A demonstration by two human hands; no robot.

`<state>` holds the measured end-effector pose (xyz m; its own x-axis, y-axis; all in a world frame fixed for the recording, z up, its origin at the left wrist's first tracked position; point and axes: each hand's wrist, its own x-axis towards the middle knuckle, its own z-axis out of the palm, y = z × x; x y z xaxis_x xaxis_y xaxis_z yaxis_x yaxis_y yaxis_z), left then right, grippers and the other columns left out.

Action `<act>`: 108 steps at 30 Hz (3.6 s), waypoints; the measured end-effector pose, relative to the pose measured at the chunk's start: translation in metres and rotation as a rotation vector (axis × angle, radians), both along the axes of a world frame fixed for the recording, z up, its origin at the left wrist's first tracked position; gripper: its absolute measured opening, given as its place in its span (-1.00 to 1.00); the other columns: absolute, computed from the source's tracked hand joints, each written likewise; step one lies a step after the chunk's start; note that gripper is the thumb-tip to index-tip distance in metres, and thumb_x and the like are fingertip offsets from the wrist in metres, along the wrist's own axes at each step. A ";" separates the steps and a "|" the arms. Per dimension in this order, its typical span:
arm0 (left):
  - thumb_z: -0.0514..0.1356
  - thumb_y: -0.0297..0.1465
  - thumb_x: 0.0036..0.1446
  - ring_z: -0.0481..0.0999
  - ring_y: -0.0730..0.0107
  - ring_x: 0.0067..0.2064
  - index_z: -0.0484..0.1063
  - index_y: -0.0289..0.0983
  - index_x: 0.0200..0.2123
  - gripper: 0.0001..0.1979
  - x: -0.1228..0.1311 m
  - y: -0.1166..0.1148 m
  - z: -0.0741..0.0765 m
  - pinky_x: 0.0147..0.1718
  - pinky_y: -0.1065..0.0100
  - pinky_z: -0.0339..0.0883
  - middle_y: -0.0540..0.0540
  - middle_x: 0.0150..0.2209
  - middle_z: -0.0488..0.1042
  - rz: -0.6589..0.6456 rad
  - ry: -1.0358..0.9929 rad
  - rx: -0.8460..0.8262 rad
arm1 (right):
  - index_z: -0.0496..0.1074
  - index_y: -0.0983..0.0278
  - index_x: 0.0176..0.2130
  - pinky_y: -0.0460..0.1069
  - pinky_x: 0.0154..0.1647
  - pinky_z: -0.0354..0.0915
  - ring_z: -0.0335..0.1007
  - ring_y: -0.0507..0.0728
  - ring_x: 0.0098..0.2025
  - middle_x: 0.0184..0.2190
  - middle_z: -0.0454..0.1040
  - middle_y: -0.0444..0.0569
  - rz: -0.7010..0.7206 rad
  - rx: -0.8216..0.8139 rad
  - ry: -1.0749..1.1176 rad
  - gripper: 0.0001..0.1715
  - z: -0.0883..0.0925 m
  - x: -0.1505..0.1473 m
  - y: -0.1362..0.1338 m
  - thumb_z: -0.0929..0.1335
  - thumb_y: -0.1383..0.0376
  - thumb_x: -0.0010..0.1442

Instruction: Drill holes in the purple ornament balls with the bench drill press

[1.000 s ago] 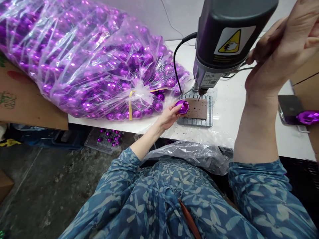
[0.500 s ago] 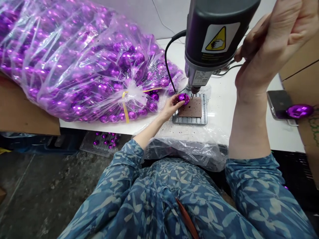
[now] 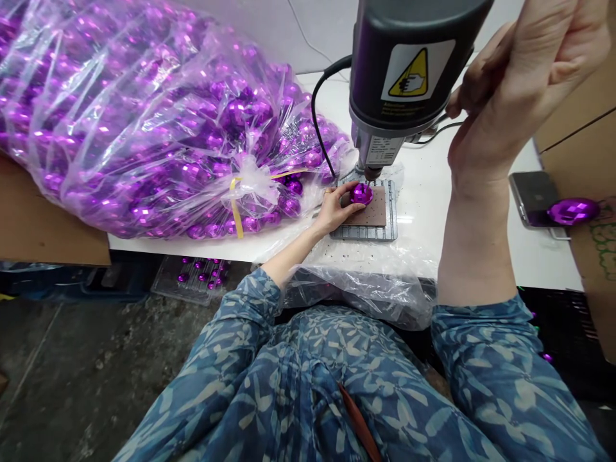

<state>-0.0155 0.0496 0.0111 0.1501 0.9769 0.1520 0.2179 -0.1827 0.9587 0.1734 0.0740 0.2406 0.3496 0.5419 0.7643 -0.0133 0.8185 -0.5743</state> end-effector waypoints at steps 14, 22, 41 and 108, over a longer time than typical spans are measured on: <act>0.58 -0.11 0.15 0.41 -0.17 0.43 0.60 -0.11 0.20 -0.40 0.015 -0.016 0.004 0.53 -0.15 0.17 -0.23 0.25 0.58 -0.054 -0.050 0.044 | 0.16 0.25 -0.36 -0.19 -0.62 -0.07 -0.03 -0.19 -0.66 -0.63 -0.15 -0.28 -0.093 -0.012 -0.089 -0.12 -0.001 0.001 0.001 0.24 -0.51 0.01; 0.59 -0.06 0.13 0.45 -0.18 0.46 0.56 -0.11 0.26 -0.31 0.016 -0.017 0.002 0.55 -0.19 0.21 -0.26 0.35 0.54 -0.068 -0.094 0.030 | 0.21 0.24 -0.35 -0.18 -0.62 -0.03 0.01 -0.16 -0.62 -0.61 -0.07 -0.28 0.034 -0.032 -0.002 -0.22 -0.001 0.001 -0.004 0.37 -0.39 0.02; 0.45 -0.09 0.34 0.55 -0.13 0.37 0.45 -0.14 0.33 -0.41 0.016 -0.007 -0.020 0.41 -0.16 0.44 -0.27 0.28 0.60 -0.073 0.171 0.258 | 0.75 0.07 -0.05 -0.26 -0.49 0.11 0.07 -0.30 -0.62 -0.67 -0.03 -0.29 0.070 0.195 -0.006 -0.62 -0.035 0.009 -0.018 0.40 -0.03 0.38; 0.41 0.06 0.36 0.71 0.14 0.07 0.48 -0.14 0.17 -0.47 0.010 -0.089 -0.010 0.05 -0.01 0.67 -0.18 0.07 0.66 0.267 0.134 0.341 | 0.03 0.14 -0.48 0.00 -0.65 -0.05 0.07 -0.06 -0.66 -0.69 -0.01 -0.23 -0.028 -0.061 -0.116 -0.20 0.002 0.009 0.015 0.30 -0.46 0.01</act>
